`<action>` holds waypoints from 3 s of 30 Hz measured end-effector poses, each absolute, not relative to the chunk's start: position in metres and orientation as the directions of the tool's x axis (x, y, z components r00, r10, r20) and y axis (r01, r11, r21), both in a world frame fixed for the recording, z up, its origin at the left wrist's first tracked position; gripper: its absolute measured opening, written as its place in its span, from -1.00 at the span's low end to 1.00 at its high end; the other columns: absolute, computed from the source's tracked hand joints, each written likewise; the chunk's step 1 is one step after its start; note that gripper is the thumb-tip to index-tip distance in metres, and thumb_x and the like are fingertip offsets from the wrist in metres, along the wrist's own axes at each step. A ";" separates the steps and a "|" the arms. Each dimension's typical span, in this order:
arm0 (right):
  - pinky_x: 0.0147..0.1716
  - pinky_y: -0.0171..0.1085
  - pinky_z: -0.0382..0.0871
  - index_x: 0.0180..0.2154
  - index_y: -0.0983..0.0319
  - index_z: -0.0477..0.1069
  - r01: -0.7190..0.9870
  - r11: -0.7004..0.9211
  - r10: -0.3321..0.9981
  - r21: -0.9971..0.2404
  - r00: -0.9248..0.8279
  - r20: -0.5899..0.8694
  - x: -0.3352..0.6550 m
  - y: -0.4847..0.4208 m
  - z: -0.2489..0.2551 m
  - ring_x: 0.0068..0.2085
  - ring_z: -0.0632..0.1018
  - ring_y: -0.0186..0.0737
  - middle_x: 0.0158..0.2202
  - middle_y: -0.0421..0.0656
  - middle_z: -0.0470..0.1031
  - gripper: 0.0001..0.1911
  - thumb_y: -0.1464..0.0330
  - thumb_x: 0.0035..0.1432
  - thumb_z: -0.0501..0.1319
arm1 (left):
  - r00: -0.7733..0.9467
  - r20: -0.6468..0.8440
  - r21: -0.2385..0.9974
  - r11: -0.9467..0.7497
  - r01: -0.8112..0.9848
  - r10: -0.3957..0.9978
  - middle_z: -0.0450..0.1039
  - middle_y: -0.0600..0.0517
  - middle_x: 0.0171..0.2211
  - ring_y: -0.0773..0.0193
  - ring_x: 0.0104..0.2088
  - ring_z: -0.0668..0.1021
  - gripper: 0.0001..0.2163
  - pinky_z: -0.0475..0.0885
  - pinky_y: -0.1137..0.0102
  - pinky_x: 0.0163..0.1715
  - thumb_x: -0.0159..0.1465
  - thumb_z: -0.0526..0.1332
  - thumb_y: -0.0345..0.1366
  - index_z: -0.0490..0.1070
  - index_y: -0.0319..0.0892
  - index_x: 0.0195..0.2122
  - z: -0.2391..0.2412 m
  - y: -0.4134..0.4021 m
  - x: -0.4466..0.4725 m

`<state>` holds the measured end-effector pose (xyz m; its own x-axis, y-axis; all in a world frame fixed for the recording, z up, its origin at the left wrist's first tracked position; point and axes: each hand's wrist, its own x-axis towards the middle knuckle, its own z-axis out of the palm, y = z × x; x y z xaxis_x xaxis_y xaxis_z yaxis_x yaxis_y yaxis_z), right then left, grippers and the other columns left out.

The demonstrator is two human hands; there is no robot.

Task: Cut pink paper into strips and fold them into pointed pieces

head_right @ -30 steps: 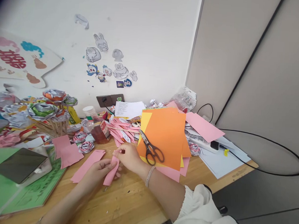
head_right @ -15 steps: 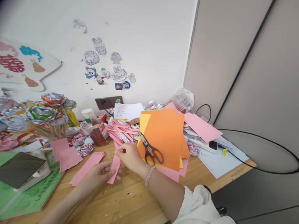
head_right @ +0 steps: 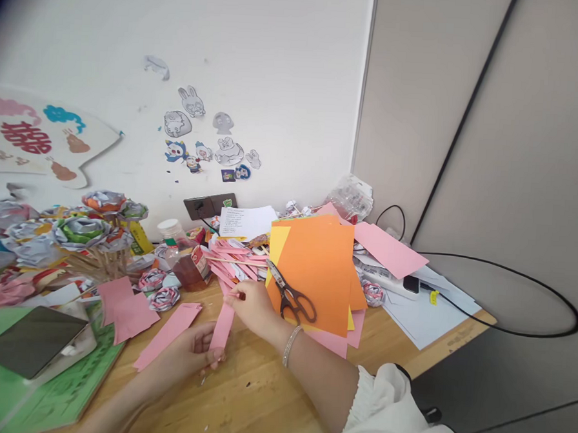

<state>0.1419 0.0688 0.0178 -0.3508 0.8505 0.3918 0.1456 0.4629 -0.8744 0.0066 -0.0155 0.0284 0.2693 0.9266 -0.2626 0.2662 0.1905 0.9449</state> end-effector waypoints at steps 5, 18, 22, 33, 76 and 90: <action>-0.50 -0.41 0.15 -0.59 0.28 0.33 0.133 0.411 0.883 -0.902 -0.302 0.358 0.143 0.073 0.021 -0.49 0.31 -0.37 -0.59 -0.27 0.29 -0.87 0.40 -0.05 0.17 | 0.300 -0.258 0.957 0.200 0.211 0.918 0.47 0.02 -0.44 0.37 -0.53 0.45 -0.72 0.34 0.44 -0.49 0.05 0.21 -0.09 0.34 -0.23 -0.40 0.028 -0.015 0.006; -0.50 -0.38 0.22 -0.40 0.28 0.35 -0.266 0.001 0.910 -0.964 -0.400 0.111 0.144 0.073 0.023 -0.50 0.34 -0.37 -0.50 -0.23 0.33 -0.69 0.17 -0.10 0.22 | -0.043 -0.197 0.976 0.200 0.086 0.979 0.46 0.07 -0.69 0.35 -0.64 0.46 -0.68 0.35 0.47 -0.56 -0.07 0.27 -0.03 0.36 -0.22 -0.58 0.028 -0.011 0.009; -0.51 -0.38 0.21 -0.49 0.32 0.35 -0.168 -0.091 0.857 -0.982 -0.515 0.008 0.139 0.066 0.019 -0.52 0.34 -0.39 -0.55 -0.23 0.35 -0.76 0.30 -0.22 0.31 | -0.036 -0.226 0.972 0.227 0.058 0.974 0.48 0.06 -0.67 0.34 -0.62 0.49 -0.68 0.38 0.46 -0.54 -0.05 0.26 -0.02 0.37 -0.23 -0.56 0.028 -0.012 0.010; -0.52 -0.38 0.21 -0.55 0.31 0.38 -0.155 -0.087 0.849 -0.984 -0.528 0.008 0.135 0.065 0.010 -0.53 0.37 -0.39 -0.59 -0.25 0.36 -0.85 0.34 -0.17 0.27 | -0.069 -0.230 0.970 0.235 0.065 0.971 0.48 0.05 -0.66 0.33 -0.61 0.50 -0.66 0.41 0.46 -0.53 -0.12 0.30 -0.01 0.34 -0.22 -0.57 0.029 -0.011 0.012; -0.51 -0.37 0.26 -0.53 0.31 0.35 -0.143 -0.167 0.808 -0.976 -0.587 -0.053 0.137 0.061 0.015 -0.54 0.36 -0.40 -0.58 -0.26 0.34 -0.80 0.35 -0.23 0.32 | -0.132 -0.121 0.983 0.138 0.121 0.984 0.43 0.11 -0.69 0.30 -0.65 0.49 -0.64 0.38 0.41 -0.60 -0.06 0.22 0.05 0.28 -0.19 -0.58 0.025 -0.013 0.013; -0.58 -0.43 0.16 -0.60 0.33 0.34 0.001 0.057 0.856 -0.998 -0.514 0.049 0.132 0.066 0.004 -0.54 0.33 -0.42 -0.60 -0.27 0.35 -0.85 0.48 -0.28 0.32 | -0.054 -0.251 0.961 0.255 0.108 0.967 0.45 0.11 -0.63 0.31 -0.63 0.50 -0.63 0.40 0.42 -0.58 -0.15 0.32 -0.02 0.27 -0.20 -0.50 0.019 -0.010 0.010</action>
